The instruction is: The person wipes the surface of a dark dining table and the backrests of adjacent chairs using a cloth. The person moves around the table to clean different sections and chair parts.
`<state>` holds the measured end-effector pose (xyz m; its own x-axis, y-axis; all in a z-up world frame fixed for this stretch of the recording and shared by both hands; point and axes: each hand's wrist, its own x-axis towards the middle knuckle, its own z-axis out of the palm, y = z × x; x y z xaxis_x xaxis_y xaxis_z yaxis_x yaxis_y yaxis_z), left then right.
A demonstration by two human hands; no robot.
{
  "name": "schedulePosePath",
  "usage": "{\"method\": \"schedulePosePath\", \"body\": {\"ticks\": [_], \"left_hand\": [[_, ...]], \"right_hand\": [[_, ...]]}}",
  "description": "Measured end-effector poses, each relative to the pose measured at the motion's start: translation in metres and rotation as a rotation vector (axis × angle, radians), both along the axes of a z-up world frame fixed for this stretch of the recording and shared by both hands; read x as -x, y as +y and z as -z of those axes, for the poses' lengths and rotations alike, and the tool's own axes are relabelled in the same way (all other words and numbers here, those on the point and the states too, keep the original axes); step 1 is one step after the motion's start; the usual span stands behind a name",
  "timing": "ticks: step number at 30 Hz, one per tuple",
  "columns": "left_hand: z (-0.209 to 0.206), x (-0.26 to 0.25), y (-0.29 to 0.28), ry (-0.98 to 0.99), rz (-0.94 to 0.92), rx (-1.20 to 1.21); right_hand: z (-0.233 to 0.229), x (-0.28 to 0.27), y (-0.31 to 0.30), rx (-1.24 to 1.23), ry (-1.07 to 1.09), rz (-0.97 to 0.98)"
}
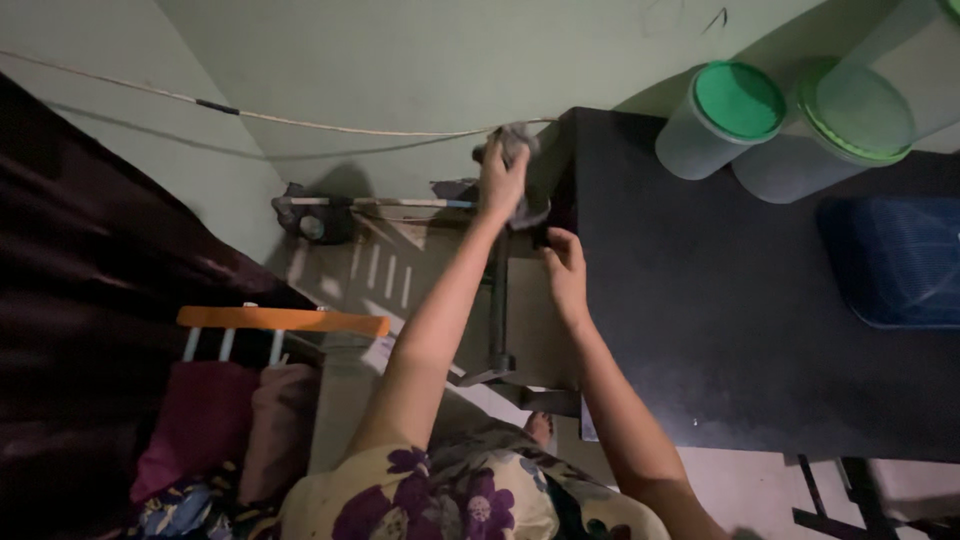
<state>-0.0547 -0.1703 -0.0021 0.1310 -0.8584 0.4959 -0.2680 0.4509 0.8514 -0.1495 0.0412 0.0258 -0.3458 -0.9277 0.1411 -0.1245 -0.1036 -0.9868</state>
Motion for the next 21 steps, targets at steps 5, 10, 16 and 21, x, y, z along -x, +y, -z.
{"method": "schedulePosePath", "body": {"ticks": [5, 10, 16, 21], "left_hand": [[0.012, -0.007, -0.019, 0.191, 0.023, -0.467], [0.022, -0.031, -0.036, 0.322, 0.061, -0.815], [0.073, -0.052, 0.056, 0.48, 0.192, -0.729], [0.07, -0.048, 0.082, 0.233, 0.181, -0.614]], "right_hand": [[0.002, 0.011, 0.015, -0.017, -0.041, 0.053], [0.002, 0.01, 0.02, -0.002, -0.073, 0.028], [0.021, 0.014, 0.025, -0.073, -0.035, -0.002], [0.031, 0.023, 0.03, -0.078, -0.027, 0.029]]}}
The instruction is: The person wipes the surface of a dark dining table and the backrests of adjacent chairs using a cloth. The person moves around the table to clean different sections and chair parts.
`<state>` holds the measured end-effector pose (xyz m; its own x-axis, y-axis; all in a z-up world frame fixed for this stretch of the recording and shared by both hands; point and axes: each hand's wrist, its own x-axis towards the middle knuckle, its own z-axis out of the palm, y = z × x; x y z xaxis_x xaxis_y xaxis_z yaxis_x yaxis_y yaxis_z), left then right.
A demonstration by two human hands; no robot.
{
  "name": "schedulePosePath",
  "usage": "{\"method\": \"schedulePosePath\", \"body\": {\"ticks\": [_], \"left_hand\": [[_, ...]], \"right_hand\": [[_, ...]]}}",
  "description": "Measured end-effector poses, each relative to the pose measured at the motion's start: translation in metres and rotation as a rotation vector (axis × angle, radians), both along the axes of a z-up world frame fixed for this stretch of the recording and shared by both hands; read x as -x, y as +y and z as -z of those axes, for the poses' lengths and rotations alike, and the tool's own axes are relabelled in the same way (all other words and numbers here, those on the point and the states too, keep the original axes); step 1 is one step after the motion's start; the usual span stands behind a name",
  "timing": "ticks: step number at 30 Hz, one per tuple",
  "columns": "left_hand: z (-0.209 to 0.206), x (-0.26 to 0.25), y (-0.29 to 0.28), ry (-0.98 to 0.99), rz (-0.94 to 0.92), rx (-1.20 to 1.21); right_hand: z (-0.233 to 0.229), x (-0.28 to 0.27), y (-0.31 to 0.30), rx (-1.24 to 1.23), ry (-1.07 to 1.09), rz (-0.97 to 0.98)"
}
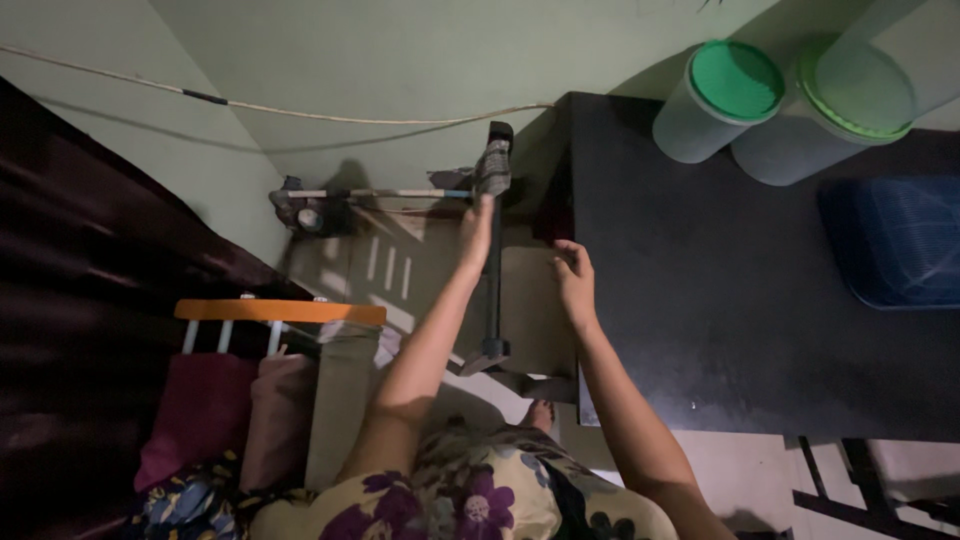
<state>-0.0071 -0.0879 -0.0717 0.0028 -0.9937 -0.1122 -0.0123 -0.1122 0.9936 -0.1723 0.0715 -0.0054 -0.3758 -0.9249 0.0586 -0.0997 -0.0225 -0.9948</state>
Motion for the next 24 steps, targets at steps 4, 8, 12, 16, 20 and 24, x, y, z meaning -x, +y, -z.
{"method": "schedulePosePath", "body": {"ticks": [4, 8, 12, 16, 20, 24], "left_hand": [[-0.026, 0.01, -0.049, -0.196, -0.011, -0.035], [-0.025, 0.004, -0.082, -0.103, -0.031, 0.011], [-0.006, 0.012, -0.072, 0.086, -0.015, 0.115], [-0.023, 0.014, -0.084, 0.02, 0.021, 0.157], [-0.041, -0.002, -0.055, -0.183, 0.078, 0.223], [-0.049, -0.006, -0.009, -0.271, -0.072, 0.478]], "right_hand": [[0.023, -0.003, -0.002, 0.017, -0.083, -0.034], [0.05, -0.01, 0.0, 0.013, -0.036, -0.052], [0.053, -0.008, 0.008, -0.032, -0.077, -0.071], [0.045, -0.004, 0.019, -0.009, 0.057, -0.074], [0.044, -0.002, 0.013, 0.032, -0.047, -0.072], [0.014, -0.015, -0.015, 0.058, 0.059, -0.027]]}}
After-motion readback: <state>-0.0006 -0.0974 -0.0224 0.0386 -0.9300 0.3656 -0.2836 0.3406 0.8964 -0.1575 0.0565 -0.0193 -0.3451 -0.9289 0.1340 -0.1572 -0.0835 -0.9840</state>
